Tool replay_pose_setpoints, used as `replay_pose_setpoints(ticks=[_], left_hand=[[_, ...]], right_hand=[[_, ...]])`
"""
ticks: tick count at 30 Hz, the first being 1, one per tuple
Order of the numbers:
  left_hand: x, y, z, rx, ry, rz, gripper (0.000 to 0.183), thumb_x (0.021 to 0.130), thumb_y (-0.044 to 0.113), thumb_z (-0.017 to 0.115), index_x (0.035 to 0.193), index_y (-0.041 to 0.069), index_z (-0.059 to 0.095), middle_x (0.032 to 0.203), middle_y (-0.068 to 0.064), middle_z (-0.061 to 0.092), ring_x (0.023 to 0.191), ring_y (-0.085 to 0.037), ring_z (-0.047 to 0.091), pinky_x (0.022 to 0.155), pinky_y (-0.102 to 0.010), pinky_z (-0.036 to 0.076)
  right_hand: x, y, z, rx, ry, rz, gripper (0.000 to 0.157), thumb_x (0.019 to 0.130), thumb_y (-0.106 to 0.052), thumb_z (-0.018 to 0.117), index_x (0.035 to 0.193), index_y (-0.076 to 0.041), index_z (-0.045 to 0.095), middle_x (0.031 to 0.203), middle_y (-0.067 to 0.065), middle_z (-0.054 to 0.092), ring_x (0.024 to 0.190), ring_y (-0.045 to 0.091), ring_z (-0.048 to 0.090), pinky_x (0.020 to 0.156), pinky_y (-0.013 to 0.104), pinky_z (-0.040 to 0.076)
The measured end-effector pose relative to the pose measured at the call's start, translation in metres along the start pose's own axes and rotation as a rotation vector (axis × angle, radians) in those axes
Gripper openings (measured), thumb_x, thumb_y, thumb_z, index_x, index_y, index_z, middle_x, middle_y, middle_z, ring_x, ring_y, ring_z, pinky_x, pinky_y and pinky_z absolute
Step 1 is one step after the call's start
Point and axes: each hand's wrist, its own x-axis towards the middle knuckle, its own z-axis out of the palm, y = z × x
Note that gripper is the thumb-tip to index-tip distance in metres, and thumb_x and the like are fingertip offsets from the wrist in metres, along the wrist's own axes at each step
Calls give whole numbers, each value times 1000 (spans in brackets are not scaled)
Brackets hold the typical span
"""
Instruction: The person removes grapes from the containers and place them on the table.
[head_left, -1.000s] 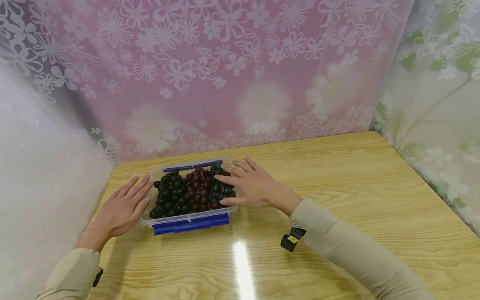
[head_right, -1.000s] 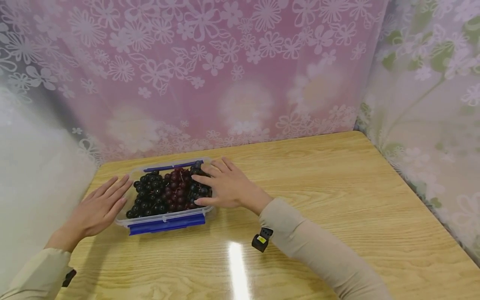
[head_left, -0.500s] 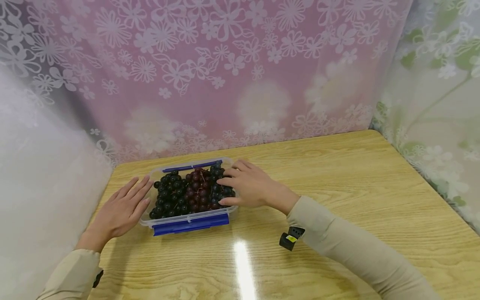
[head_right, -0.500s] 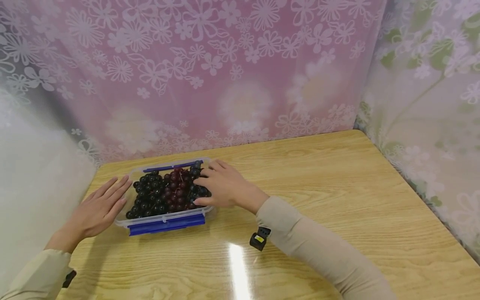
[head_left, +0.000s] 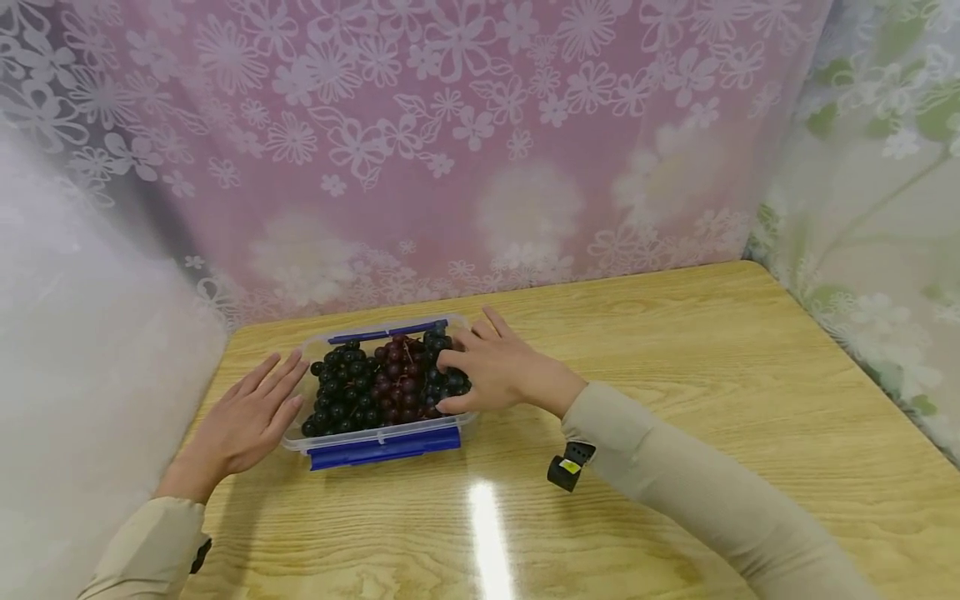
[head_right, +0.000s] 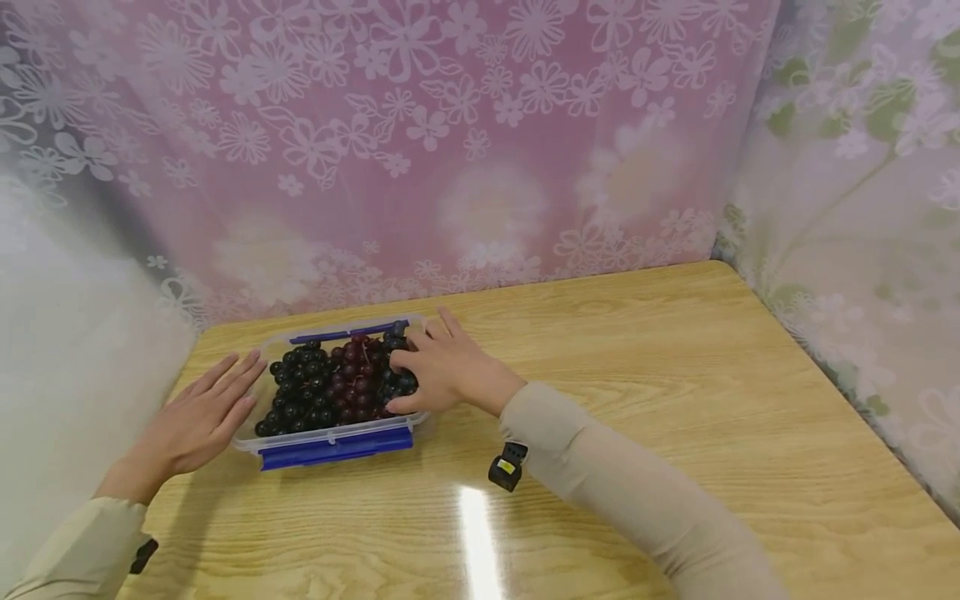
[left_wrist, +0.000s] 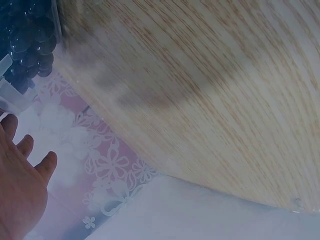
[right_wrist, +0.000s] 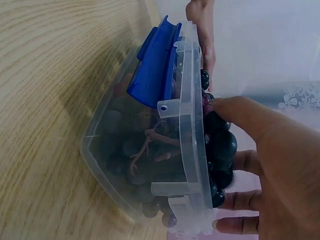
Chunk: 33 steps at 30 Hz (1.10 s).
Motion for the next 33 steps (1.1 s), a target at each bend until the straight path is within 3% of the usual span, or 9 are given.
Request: replay_pose_setpoints(ticks=[5,9,12,18,21,26,28,33], left_hand=[[2,1,0,1,-1,7,57,104,34,38,154,13,21,159,-6,14,144,-32,10,108,-56,19],[2,2,1,-7,6,7,57,104,34,38,154,12,22,159,-7,14,144,-31,9,109,-56,18],[2,1,2,-10,5,5,56,104,35,36,154,12,22,159,-7,14,144,-31,8,109,-55,17],[1,-1,3,-14,13,0,56,104,34,36,154,11,22,159,-7,14,144,-32,10,110,-55,17],[0,-2,3,-11,21,-3,56,104,33,37,154,11,22,159,-7,14,143,-32,10,109,-56,19],[-1,-2,2,-24,18,-4,56,104,32,37,154,12,21,159,-7,14,144,-31,9,108,-57,19],[-1,-1,2,-27,15,-3,56,105,33,37,154,12,21,159,-7,14,144,-31,9,109,-56,18],[0,-1,3,-24,15,-1,56,104,32,37,154,12,21,159,-7,14,143,-33,10,111,-54,15]], right_hand=[[5,-1,5,-11,27,41,42,91,-68,40,111,-35,55,145,6,38,128,25,37,113,53,-3],[6,-1,9,-24,60,46,41,91,-69,38,104,-34,54,141,4,43,127,25,39,113,53,-2],[5,1,10,-28,75,25,47,88,-73,37,107,-35,56,142,4,42,127,26,39,113,54,-3],[-1,7,4,-24,24,-37,56,83,-77,41,122,-39,57,147,0,39,126,23,38,110,52,-13],[-3,8,0,-16,15,-77,55,85,-73,46,126,-37,57,146,1,40,126,23,39,111,52,-11],[-3,7,1,16,37,-136,52,85,-69,50,121,-33,59,130,4,47,118,24,45,113,53,0],[-3,7,3,28,44,-140,51,85,-69,50,120,-33,59,121,2,49,112,23,48,112,54,2],[-5,9,4,29,29,-125,54,82,-69,54,123,-35,58,118,-4,56,112,22,50,112,54,-1]])
